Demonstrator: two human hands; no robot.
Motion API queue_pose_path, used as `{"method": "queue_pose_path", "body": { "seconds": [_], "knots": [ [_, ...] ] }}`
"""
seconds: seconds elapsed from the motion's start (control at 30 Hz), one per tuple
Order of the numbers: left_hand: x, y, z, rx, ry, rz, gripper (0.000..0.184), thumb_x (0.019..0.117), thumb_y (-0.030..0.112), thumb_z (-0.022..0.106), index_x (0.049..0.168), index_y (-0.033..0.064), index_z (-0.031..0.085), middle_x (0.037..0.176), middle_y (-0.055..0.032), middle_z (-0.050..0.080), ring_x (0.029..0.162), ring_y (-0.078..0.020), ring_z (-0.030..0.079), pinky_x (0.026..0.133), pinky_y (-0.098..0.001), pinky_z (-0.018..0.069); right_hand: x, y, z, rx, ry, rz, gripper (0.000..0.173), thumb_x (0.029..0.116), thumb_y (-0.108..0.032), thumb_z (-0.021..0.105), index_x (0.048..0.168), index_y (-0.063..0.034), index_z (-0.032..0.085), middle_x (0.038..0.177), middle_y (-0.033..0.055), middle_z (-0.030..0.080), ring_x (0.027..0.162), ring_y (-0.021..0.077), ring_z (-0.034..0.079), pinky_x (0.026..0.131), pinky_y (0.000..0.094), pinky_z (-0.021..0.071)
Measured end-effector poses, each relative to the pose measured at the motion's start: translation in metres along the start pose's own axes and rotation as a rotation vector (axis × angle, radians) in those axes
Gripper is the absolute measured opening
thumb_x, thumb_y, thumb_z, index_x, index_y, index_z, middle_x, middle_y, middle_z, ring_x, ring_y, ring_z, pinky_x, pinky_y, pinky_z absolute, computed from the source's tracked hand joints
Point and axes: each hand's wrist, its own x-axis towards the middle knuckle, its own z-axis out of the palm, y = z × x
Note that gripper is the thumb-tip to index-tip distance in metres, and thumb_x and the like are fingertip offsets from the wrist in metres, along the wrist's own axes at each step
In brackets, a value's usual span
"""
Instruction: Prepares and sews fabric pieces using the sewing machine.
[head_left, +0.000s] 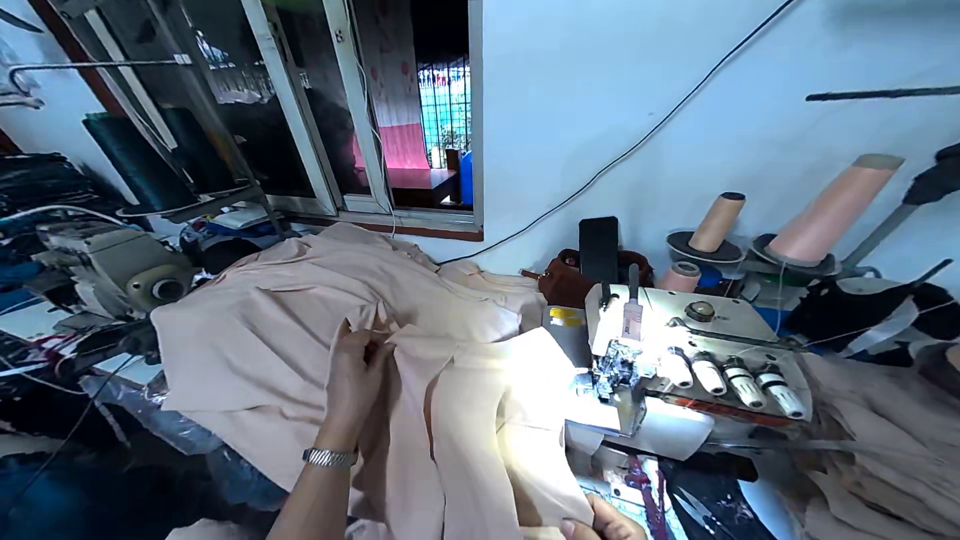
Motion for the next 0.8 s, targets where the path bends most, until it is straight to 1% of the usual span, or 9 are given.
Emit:
{"method": "queue_pose_path", "body": {
  "seconds": [0.1,0.2,0.27,0.37,0.43,0.5,0.6,0.73,0.8],
  "knots": [
    [-0.013,-0.019,0.024,0.099,-0.145,-0.147,0.025,0.0956,0.014,0.072,0.113,-0.0037,0.069,0.115,-0.0243,0.067,0.109,-0.0413,0.065,0.098,-0.0618,0.0503,-0.003,0.011,0.006,-0.028,0.084,0.119,0.008,0.0907,0.005,0.064,0.098,0.0015,0.063,0.074,-0.0002,0.071,0.064,0.0058,0.068,0.063,0.0258,0.0592],
    [-0.024,0.02,0.013,0.239,-0.146,-0.136,0.032,0.0961,0.012,0.068,0.126,0.0007,0.066,0.13,-0.0277,0.06,0.122,-0.0512,0.055,0.099,-0.0686,0.0453,-0.005,0.016,0.011,-0.02,0.113,0.102,0.01,0.0908,0.005,0.064,0.1,0.0017,0.062,0.075,0.0005,0.072,0.063,0.0067,0.069,0.062,0.0259,0.0597],
    [-0.045,0.054,0.009,0.205,-0.22,0.074,0.026,0.0961,0.014,0.067,0.119,0.0014,0.07,0.126,-0.0235,0.064,0.123,-0.0478,0.055,0.101,-0.0664,0.0439,-0.005,0.017,0.012,-0.031,0.127,0.083,0.008,0.0921,0.004,0.063,0.099,0.0021,0.063,0.076,0.0012,0.072,0.062,0.0072,0.069,0.06,0.026,0.0594],
    [-0.087,0.092,0.028,0.028,-0.552,0.489,0.022,0.1007,0.022,0.06,0.115,0.0106,0.073,0.123,-0.0089,0.07,0.126,-0.0331,0.059,0.108,-0.0579,0.0418,-0.006,0.016,0.013,-0.047,0.139,0.073,0.005,0.0929,0.003,0.062,0.098,0.0018,0.064,0.075,0.0004,0.071,0.062,0.0064,0.068,0.06,0.025,0.0598],
    [-0.103,0.105,0.038,0.088,-0.726,0.664,0.029,0.1018,0.033,0.06,0.121,0.0136,0.069,0.123,-0.0088,0.069,0.127,-0.0347,0.058,0.11,-0.0624,0.0381,-0.007,0.017,0.014,-0.035,0.137,0.069,0.005,0.0933,0.003,0.062,0.097,0.0021,0.065,0.075,0.0011,0.071,0.062,0.0071,0.069,0.06,0.0252,0.06],
    [-0.11,0.108,0.038,0.062,-0.849,0.699,0.031,0.1007,0.038,0.061,0.11,0.0096,0.068,0.106,-0.0111,0.069,0.115,-0.0355,0.061,0.109,-0.0632,0.0353,-0.008,0.019,0.015,-0.018,0.145,0.056,0.005,0.0931,0.003,0.062,0.097,0.0022,0.065,0.074,0.0013,0.071,0.061,0.0073,0.068,0.059,0.0252,0.0597],
    [-0.104,0.121,0.016,-0.16,-0.886,0.543,0.028,0.0993,0.03,0.065,0.113,0.0062,0.069,0.115,-0.0169,0.066,0.12,-0.0369,0.059,0.11,-0.0573,0.0391,-0.008,0.019,0.015,-0.007,0.156,0.047,0.005,0.0929,0.003,0.062,0.096,0.0013,0.064,0.074,0.0,0.07,0.06,0.0058,0.067,0.058,0.0238,0.059],
    [-0.089,0.11,0.013,0.192,-0.577,-0.033,0.04,0.1016,0.024,0.06,0.133,-0.0002,0.062,0.13,-0.026,0.059,0.119,-0.0441,0.059,0.099,-0.0563,0.0502,-0.006,0.02,0.014,-0.001,0.143,0.044,0.005,0.0935,0.004,0.061,0.096,0.0016,0.064,0.073,0.0006,0.07,0.059,0.0059,0.067,0.057,0.0236,0.059],
    [-0.083,0.09,0.015,0.241,-0.612,-0.257,0.042,0.1055,0.023,0.053,0.141,0.0012,0.051,0.13,-0.0251,0.06,0.115,-0.0411,0.064,0.099,-0.0536,0.0509,-0.005,0.02,0.013,-0.008,0.127,0.047,0.004,0.0938,0.003,0.061,0.096,0.0013,0.063,0.072,0.0001,0.07,0.058,0.0061,0.067,0.057,0.0236,0.0588]
  ]
}}
